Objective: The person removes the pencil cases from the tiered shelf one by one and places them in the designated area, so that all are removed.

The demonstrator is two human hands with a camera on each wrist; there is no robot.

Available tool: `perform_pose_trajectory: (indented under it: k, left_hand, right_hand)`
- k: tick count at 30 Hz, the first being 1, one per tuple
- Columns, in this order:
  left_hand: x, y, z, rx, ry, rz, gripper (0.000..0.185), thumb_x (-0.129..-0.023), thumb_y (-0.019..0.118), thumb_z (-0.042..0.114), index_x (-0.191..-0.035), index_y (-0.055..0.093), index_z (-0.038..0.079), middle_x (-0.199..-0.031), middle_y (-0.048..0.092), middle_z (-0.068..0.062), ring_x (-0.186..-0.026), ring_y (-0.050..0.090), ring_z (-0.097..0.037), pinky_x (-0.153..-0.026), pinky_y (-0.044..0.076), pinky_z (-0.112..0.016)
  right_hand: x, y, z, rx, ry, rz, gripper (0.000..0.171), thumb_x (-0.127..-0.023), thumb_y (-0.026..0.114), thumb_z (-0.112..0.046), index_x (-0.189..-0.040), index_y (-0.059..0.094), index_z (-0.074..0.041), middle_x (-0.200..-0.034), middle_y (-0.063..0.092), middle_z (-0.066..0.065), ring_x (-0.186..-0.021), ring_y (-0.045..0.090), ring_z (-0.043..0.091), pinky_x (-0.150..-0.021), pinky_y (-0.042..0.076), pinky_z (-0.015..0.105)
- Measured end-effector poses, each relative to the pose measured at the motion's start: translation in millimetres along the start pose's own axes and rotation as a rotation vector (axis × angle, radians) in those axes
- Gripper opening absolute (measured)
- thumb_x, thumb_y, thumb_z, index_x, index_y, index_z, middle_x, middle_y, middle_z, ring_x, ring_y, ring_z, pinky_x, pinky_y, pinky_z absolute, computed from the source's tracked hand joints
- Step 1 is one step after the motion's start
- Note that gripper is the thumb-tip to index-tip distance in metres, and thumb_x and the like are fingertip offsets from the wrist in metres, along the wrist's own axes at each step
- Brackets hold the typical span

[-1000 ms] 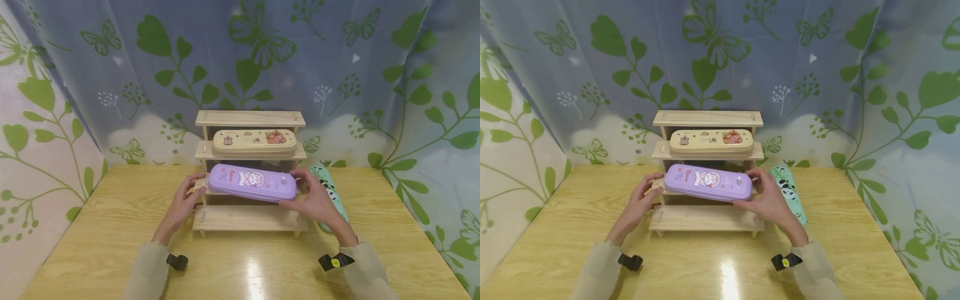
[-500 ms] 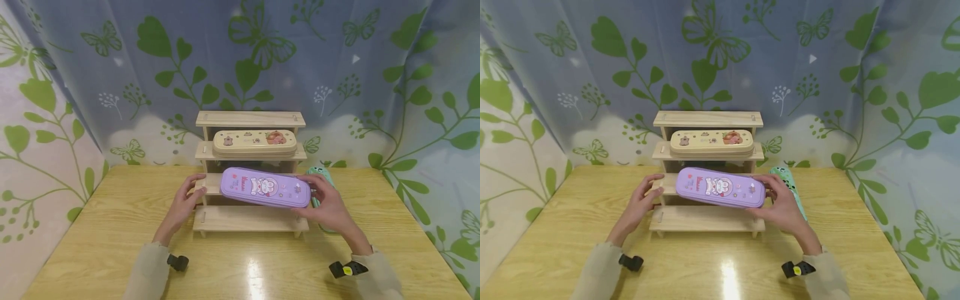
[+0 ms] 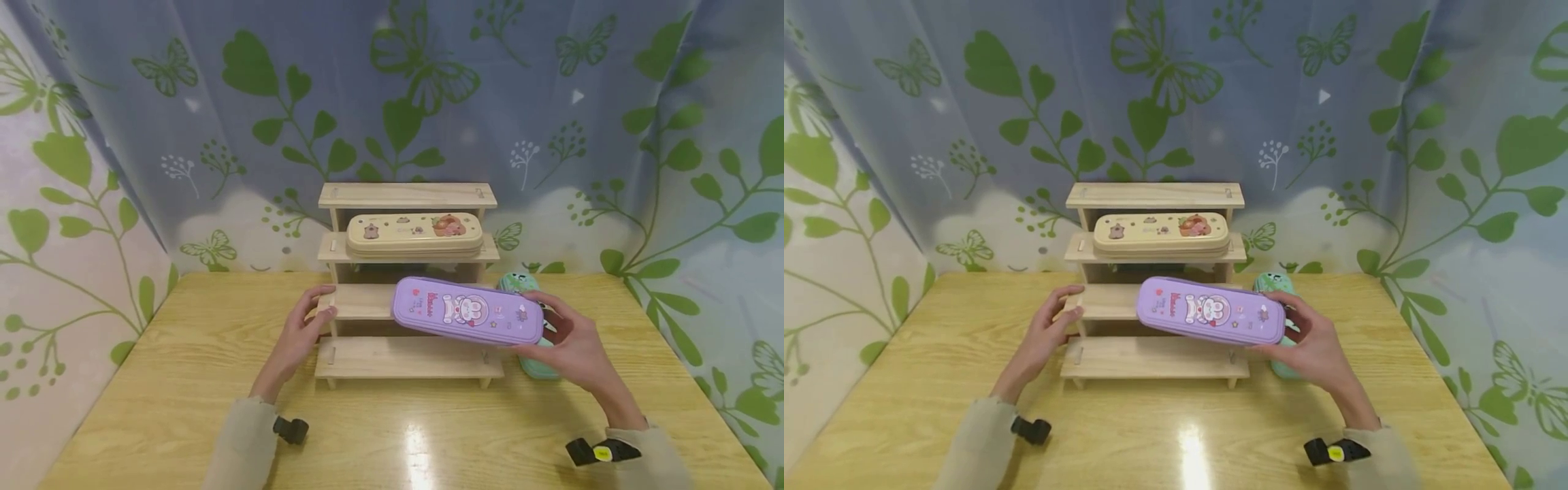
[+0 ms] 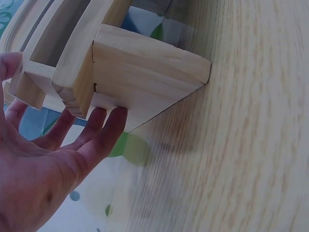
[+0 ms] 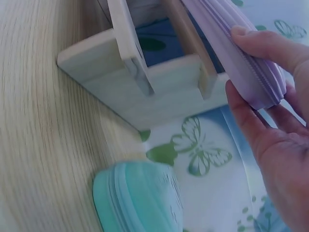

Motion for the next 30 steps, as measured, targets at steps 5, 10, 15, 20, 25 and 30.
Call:
perform_pose_trajectory:
  k: [5,10,15,20,25,30]
  left_hand:
    - [1.5,-0.2,0.9,-0.002,0.007,0.002,0.041,-0.098,0.050,0.030,-0.138,0.042,0.024,-0.153,0.028,-0.002,-0.141,0.024,-0.035,-0.096,0.042,-0.056]
    - [-5.5,-1.7,-16.8,0.000,0.007,0.010,0.039,-0.097,0.051,0.037,-0.135,0.043,0.033,-0.152,0.028,0.006,-0.143,0.021,-0.031,-0.096,0.042,-0.055]
    - [-5.8,-1.5,-17.7,-0.009,0.015,0.012,0.038,-0.096,0.051,0.043,-0.133,0.044,0.037,-0.152,0.027,0.006,-0.143,0.020,-0.028,-0.098,0.041,-0.055]
    - [-5.5,-1.2,-17.4,-0.011,0.009,0.005,0.039,-0.095,0.051,0.046,-0.133,0.044,0.038,-0.152,0.026,0.004,-0.143,0.020,-0.027,-0.100,0.041,-0.056]
    - [-6.5,-1.1,-17.9,-0.002,0.019,0.010,0.039,-0.096,0.052,0.044,-0.133,0.045,0.036,-0.152,0.028,0.005,-0.143,0.018,-0.030,-0.099,0.039,-0.058]
    - [-6.6,-1.5,-18.9,-0.004,0.022,0.016,0.039,-0.096,0.051,0.043,-0.133,0.045,0.035,-0.151,0.030,0.004,-0.143,0.018,-0.029,-0.098,0.040,-0.058]
  right_hand:
    - [12,-18,1,-0.099,0.038,0.012,0.079,-0.067,0.077,0.014,-0.137,0.042,0.000,-0.137,0.044,0.009,-0.106,0.056,0.008,-0.080,0.054,0.019]
    - [26,-39,5,-0.191,0.062,0.051,0.080,-0.068,0.071,0.021,-0.139,0.037,0.003,-0.138,0.045,0.008,-0.106,0.057,0.007,-0.077,0.055,0.020]
    - [38,-59,10,-0.297,0.028,0.108,0.079,-0.068,0.064,0.029,-0.138,0.036,0.008,-0.135,0.049,0.006,-0.104,0.059,0.007,-0.075,0.056,0.022]
    - [48,-75,12,-0.350,-0.019,0.163,0.078,-0.065,0.059,0.036,-0.136,0.035,0.012,-0.136,0.047,0.010,-0.103,0.060,0.010,-0.073,0.056,0.025]
    - [58,-88,16,-0.384,-0.028,0.227,0.079,-0.065,0.055,0.039,-0.137,0.035,0.012,-0.133,0.048,0.008,-0.104,0.060,0.009,-0.075,0.055,0.025]
    - [66,-98,21,-0.383,0.013,0.301,0.079,-0.067,0.058,0.035,-0.138,0.039,0.005,-0.131,0.048,0.003,-0.102,0.062,0.005,-0.073,0.055,0.023]
Point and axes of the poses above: each hand's wrist, its own x-axis away from the middle knuckle, its own y-axis out of the palm, z = x × y, the point moved 3 cm from there along -x, towards the middle knuckle
